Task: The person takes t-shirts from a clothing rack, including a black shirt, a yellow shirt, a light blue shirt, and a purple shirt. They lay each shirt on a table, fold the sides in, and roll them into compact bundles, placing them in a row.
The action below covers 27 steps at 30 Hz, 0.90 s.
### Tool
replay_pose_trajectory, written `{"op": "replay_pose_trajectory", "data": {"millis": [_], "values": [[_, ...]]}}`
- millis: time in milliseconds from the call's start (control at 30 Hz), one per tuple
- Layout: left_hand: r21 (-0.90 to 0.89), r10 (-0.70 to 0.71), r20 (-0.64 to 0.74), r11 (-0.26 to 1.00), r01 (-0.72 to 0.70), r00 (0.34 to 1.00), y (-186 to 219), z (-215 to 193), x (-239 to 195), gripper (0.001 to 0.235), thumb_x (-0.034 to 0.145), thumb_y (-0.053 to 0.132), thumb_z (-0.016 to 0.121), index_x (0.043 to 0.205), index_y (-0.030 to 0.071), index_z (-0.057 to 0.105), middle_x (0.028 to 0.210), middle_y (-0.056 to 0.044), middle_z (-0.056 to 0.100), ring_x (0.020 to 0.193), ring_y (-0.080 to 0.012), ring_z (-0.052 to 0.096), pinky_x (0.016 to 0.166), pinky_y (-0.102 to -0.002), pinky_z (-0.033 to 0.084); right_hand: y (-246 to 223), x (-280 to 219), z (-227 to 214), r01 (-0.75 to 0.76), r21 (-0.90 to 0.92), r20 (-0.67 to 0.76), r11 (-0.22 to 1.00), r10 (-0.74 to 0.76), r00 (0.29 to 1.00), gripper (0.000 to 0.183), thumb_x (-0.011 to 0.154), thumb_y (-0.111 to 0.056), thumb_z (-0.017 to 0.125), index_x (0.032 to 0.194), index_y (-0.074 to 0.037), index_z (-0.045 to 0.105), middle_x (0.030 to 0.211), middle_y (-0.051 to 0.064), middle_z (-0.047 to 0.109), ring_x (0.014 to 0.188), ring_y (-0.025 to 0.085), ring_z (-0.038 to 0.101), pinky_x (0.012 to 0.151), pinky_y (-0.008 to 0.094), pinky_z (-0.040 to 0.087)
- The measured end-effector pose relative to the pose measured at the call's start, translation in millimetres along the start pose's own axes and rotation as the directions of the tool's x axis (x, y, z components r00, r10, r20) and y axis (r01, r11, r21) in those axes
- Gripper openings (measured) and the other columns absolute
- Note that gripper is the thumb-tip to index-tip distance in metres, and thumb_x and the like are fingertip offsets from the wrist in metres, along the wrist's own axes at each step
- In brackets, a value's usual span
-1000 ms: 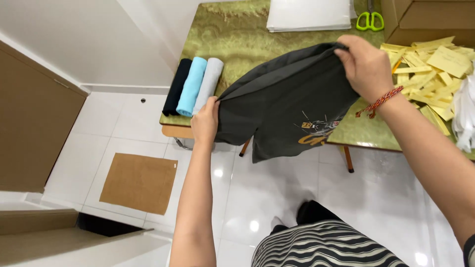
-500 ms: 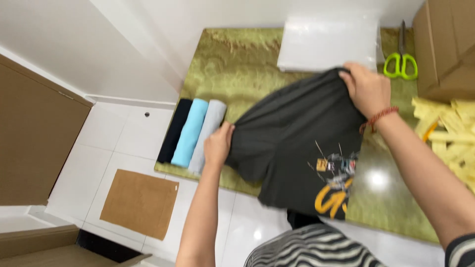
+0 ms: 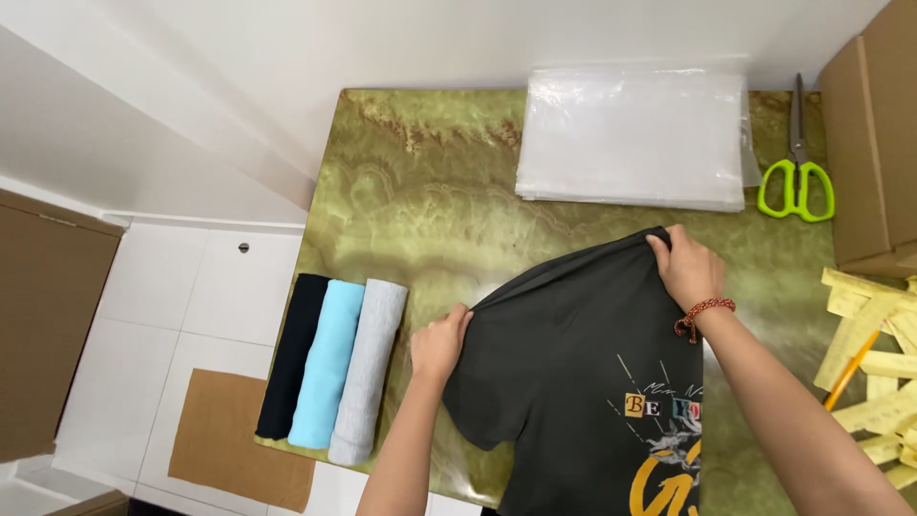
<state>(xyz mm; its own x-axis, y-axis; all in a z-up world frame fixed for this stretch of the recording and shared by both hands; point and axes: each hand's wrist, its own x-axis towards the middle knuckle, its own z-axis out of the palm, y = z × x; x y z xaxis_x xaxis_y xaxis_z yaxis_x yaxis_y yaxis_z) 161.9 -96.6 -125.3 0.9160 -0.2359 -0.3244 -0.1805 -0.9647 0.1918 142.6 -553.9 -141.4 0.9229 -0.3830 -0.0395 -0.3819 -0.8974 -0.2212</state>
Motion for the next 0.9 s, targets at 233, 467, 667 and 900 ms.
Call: {"op": "replay_pose_trajectory", "data": {"millis": [233, 467, 667, 900], "values": [[-0.094, 0.024, 0.125, 0.995, -0.012, 0.992, 18, -29, 51, 0.027, 0.109, 0.051, 0.047, 0.114, 0.032, 0.065, 0.098, -0.010, 0.080, 0.094, -0.0400, 0.079, 0.085, -0.054, 0.062, 2, 33, 33, -0.066, -0.004, -0.006, 0.998, 0.066, 0.998, 0.043, 0.118, -0.059, 0.051, 0.120, -0.018, 0.066, 0.104, 0.011, 0.080, 0.103, 0.035, 0.079, 0.085, 0.050, 0.061], [-0.348, -0.087, 0.250, 0.921, 0.173, 0.964, 19, -98, 22, 0.040, 0.096, 0.054, 0.067, 0.102, 0.015, 0.074, 0.099, -0.016, 0.081, 0.104, -0.0457, 0.076, 0.088, -0.054, 0.059, -11, 24, 34, 0.084, -0.199, -0.382, 0.976, -0.156, 0.911, 0.034, 0.109, -0.040, 0.078, 0.133, -0.019, 0.067, 0.117, 0.002, 0.063, 0.120, 0.025, 0.059, 0.098, 0.042, 0.044], [-0.244, -0.063, 0.356, 0.957, 0.157, 0.932, -16, -77, 10, 0.039, 0.084, 0.046, 0.084, 0.107, 0.015, 0.082, 0.114, -0.017, 0.082, 0.115, -0.0424, 0.074, 0.095, -0.051, 0.059, -110, -32, 11, 0.320, 0.027, -0.268, 0.947, -0.302, 0.915, 0.020, 0.099, -0.018, 0.077, 0.119, -0.018, 0.072, 0.119, 0.006, 0.064, 0.119, 0.030, 0.062, 0.096, 0.045, 0.047], [-0.779, -0.227, 0.229, 0.541, 0.318, 0.947, -49, 0, 11, 0.035, 0.091, 0.053, 0.082, 0.107, 0.022, 0.083, 0.111, -0.007, 0.083, 0.111, -0.0278, 0.076, 0.087, -0.040, 0.061, -164, -79, 30, 0.380, 0.153, 0.199, 0.912, -0.405, 0.893, 0.060, 0.110, -0.031, 0.051, 0.165, -0.009, 0.041, 0.178, 0.008, 0.030, 0.163, 0.028, 0.026, 0.130, 0.051, 0.023]]}}
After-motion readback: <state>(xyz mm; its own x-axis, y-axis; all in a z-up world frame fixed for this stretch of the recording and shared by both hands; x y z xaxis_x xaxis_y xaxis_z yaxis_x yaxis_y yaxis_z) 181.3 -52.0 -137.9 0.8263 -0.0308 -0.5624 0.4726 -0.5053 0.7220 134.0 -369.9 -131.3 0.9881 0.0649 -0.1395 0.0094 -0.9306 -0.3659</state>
